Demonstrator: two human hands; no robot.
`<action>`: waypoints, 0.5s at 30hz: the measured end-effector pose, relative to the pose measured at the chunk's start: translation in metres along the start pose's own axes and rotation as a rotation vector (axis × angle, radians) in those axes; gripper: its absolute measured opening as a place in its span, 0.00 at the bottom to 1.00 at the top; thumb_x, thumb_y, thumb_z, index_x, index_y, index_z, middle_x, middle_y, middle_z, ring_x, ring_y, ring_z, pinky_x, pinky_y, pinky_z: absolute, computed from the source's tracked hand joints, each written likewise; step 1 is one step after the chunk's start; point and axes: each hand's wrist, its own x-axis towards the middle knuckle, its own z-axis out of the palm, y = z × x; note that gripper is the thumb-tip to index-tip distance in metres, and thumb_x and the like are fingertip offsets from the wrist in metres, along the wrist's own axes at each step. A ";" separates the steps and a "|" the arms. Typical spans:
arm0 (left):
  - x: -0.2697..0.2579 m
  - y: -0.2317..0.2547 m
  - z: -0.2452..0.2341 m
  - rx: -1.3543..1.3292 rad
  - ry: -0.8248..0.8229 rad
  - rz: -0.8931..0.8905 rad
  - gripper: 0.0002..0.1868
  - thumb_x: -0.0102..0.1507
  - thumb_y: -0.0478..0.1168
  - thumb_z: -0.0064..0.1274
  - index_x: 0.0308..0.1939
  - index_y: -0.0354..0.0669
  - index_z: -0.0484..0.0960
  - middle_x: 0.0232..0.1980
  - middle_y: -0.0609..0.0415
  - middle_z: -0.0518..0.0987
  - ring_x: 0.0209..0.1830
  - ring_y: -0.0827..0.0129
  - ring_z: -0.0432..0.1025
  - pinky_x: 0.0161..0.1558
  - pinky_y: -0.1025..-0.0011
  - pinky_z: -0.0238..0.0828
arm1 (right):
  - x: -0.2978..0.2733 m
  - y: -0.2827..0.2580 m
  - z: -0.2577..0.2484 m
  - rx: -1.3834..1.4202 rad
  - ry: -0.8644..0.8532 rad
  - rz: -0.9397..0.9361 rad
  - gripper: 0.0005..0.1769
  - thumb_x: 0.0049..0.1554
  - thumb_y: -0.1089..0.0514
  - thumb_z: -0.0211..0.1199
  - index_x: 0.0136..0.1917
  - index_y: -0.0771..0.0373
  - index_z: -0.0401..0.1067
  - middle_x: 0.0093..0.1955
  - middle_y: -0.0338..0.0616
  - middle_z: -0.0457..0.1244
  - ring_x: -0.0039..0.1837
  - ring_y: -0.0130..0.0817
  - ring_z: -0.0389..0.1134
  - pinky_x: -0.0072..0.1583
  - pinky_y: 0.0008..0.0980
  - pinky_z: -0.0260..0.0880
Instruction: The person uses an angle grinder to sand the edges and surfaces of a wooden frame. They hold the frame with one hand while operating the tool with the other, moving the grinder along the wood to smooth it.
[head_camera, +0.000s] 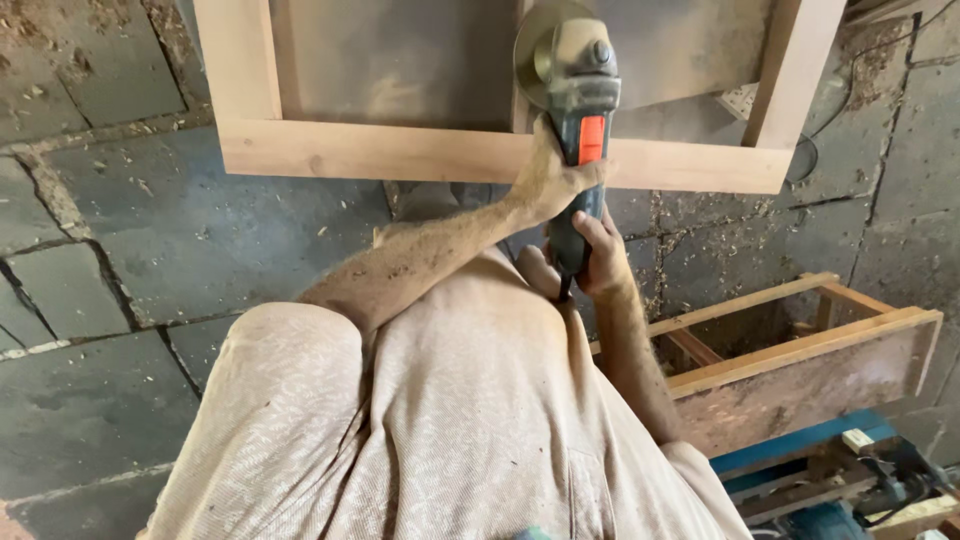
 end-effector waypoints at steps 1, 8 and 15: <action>-0.010 -0.002 0.001 0.005 -0.017 0.031 0.46 0.56 0.49 0.67 0.63 0.28 0.54 0.52 0.43 0.72 0.51 0.63 0.74 0.48 0.67 0.80 | -0.008 0.005 -0.003 0.001 0.001 -0.001 0.31 0.59 0.51 0.61 0.72 0.62 0.58 0.51 0.52 0.66 0.47 0.41 0.71 0.46 0.39 0.77; -0.079 -0.028 0.024 0.084 -0.036 0.055 0.49 0.55 0.51 0.69 0.64 0.26 0.53 0.53 0.43 0.72 0.52 0.62 0.73 0.50 0.66 0.77 | -0.068 0.045 -0.032 -0.024 0.088 0.064 0.32 0.57 0.52 0.61 0.71 0.63 0.59 0.49 0.56 0.67 0.43 0.43 0.69 0.42 0.37 0.73; -0.117 -0.072 0.085 0.169 -0.193 0.118 0.53 0.54 0.50 0.72 0.68 0.26 0.54 0.57 0.40 0.68 0.55 0.56 0.70 0.55 0.64 0.76 | -0.134 0.091 -0.079 0.081 0.140 -0.095 0.33 0.58 0.54 0.60 0.73 0.62 0.57 0.54 0.50 0.66 0.50 0.41 0.70 0.49 0.39 0.75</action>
